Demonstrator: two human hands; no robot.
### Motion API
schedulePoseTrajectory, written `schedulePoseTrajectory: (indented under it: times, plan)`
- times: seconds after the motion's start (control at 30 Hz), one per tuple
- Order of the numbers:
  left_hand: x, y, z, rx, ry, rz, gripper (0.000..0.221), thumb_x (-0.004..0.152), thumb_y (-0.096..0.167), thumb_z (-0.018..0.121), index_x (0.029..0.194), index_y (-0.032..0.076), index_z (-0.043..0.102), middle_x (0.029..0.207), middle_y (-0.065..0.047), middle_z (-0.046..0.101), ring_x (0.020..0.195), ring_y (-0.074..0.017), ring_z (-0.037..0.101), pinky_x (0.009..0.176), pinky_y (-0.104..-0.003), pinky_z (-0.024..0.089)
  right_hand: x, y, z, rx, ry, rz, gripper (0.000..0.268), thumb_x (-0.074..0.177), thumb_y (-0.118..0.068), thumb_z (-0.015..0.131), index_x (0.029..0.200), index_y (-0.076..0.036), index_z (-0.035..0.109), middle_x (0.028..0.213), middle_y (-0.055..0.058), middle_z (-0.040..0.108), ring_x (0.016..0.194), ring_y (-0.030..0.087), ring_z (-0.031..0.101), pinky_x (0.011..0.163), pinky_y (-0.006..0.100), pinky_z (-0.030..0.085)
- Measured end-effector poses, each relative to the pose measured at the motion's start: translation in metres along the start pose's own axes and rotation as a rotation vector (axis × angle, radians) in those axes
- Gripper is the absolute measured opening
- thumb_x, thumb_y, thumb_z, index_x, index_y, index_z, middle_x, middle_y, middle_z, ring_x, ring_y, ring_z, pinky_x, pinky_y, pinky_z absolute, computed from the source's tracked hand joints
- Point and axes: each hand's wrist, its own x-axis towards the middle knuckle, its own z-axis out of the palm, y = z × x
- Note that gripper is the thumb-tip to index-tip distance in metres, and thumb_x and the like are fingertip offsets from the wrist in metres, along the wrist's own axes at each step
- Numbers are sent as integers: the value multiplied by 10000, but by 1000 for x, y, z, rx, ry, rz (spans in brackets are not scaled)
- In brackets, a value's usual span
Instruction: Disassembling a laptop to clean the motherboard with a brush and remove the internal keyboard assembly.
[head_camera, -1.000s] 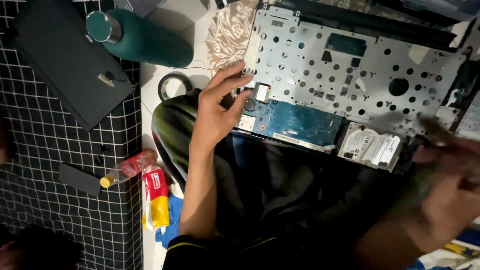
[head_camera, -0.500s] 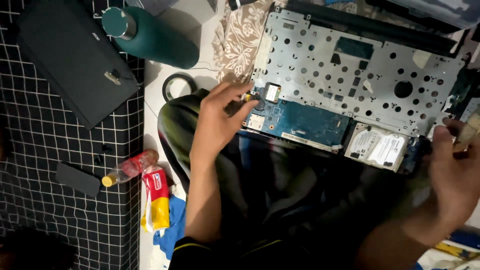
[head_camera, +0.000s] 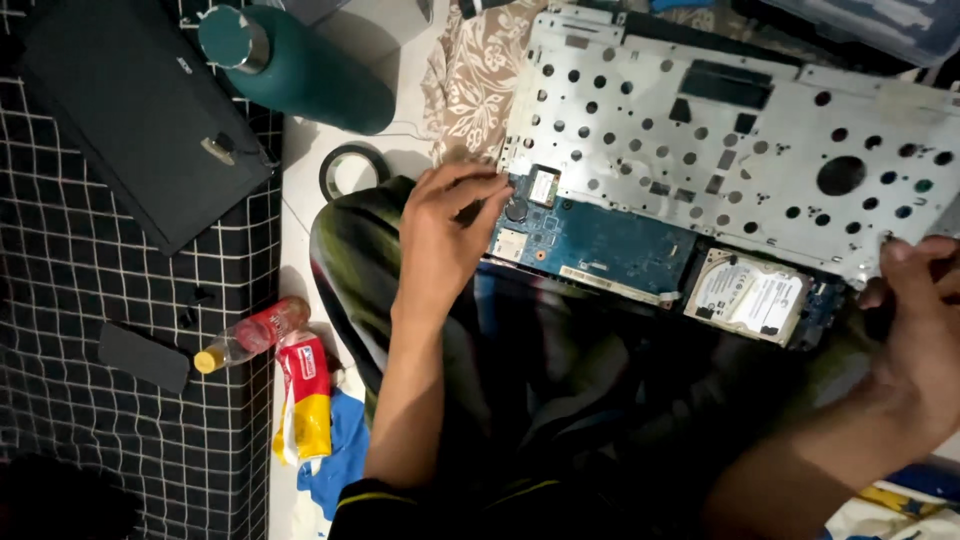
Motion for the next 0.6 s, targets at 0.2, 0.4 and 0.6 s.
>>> schedulePoseTrajectory:
  times: [0.2,0.4,0.6]
  plan:
    - [0,7,1,-120,66,-53,170,922,90,812,1068,22,755,1074,-122,759,1062,-264,723,1044,-410,559,-25,-42,20,-48,52,-6,266,1079,-133,752,1312,-200,641,1134,-76,626,988,47,648,750,176,496]
    - [0,0,4,-195,82,-104,195,903,98,834,1070,27,761,1015,-87,748,980,-201,703,904,-323,592,-30,-31,16,-89,7,-69,301,1117,-83,736,1381,-167,617,1231,-53,639,1028,60,628,833,213,521]
    - [-3,-5,8,-189,126,-38,158,895,86,846,1030,61,768,1016,-81,757,973,-230,723,925,-381,575,-22,-20,11,-65,-31,-8,318,1115,-183,712,1396,-232,572,1179,-81,559,1113,61,617,807,212,494]
